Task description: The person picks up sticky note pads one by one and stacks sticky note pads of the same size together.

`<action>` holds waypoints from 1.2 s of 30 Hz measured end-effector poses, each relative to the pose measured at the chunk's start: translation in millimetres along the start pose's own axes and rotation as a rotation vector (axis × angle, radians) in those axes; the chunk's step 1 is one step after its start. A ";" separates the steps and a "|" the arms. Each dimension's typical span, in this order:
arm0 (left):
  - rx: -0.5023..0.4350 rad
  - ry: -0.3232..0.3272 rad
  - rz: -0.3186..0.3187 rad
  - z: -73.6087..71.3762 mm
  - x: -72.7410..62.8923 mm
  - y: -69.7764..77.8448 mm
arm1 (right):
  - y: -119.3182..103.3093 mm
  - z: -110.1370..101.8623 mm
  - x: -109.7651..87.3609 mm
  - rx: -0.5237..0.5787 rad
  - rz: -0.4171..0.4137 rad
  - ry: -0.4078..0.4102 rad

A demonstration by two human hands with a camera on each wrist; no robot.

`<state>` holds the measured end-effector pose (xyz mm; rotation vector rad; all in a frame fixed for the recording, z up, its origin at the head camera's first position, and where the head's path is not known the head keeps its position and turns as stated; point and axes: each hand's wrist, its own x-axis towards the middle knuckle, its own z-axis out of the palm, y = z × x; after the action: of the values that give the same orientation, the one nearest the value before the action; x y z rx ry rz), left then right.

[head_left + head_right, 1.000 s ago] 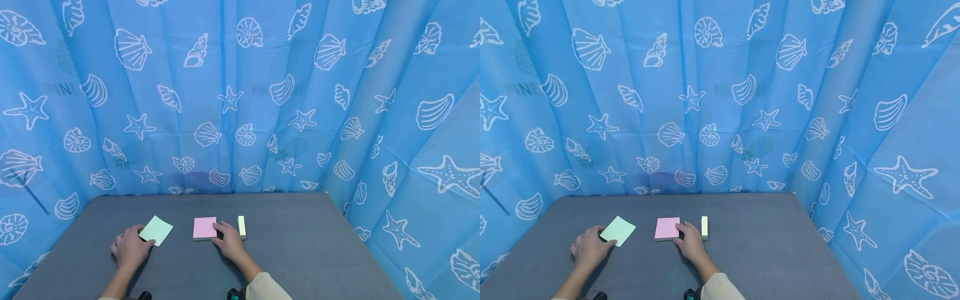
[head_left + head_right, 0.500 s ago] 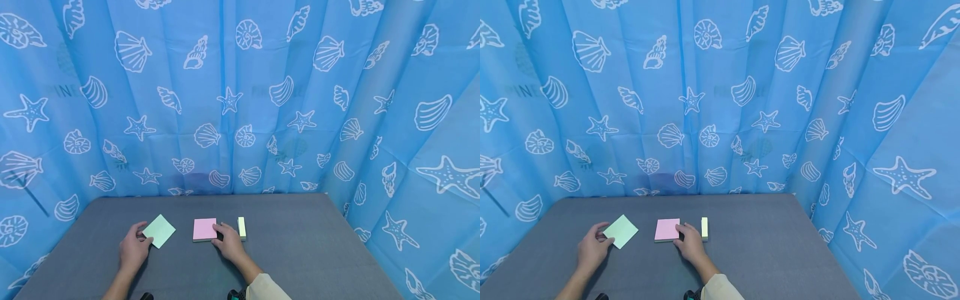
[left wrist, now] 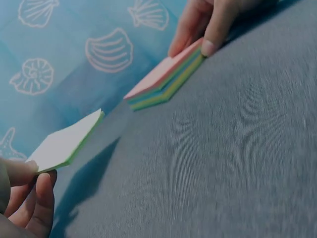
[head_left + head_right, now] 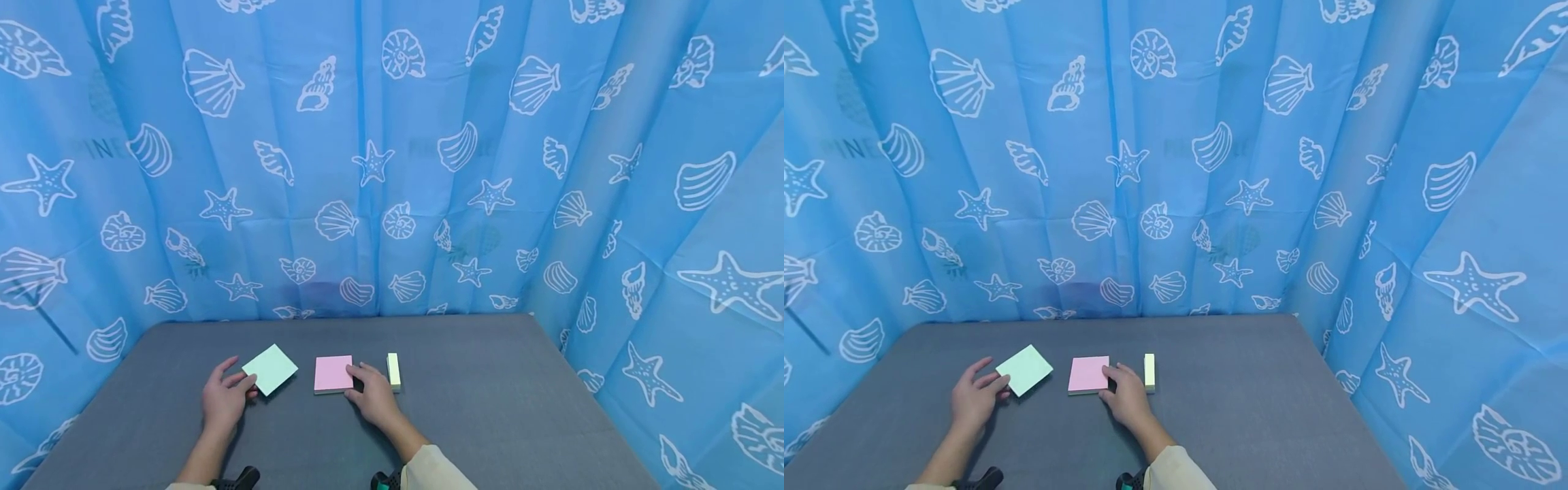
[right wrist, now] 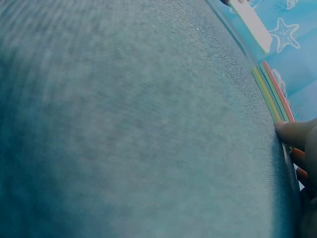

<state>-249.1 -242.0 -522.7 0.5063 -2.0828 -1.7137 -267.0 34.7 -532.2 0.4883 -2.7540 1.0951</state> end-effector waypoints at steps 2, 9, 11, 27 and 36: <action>-0.045 -0.011 -0.032 2.9 1.2 0.0 | -0.5 -0.4 -0.1 0.003 0.002 0.000; -0.142 -0.179 -0.176 11.3 3.3 2.2 | -1.9 -1.0 -1.1 0.013 0.002 -0.005; -0.128 -0.242 -0.200 14.1 2.7 4.0 | -2.1 -1.2 -1.2 0.012 0.001 -0.005; 0.109 -0.324 0.008 53.9 -1.9 13.6 | -0.9 -4.5 0.9 0.004 -0.011 -0.003; 0.479 -0.341 0.210 68.6 -10.1 17.6 | 0.7 -0.7 0.7 0.013 0.001 -0.005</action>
<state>-276.3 -176.0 -518.0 0.1167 -2.6979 -1.2450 -267.9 35.5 -532.0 0.4919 -2.7528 1.1148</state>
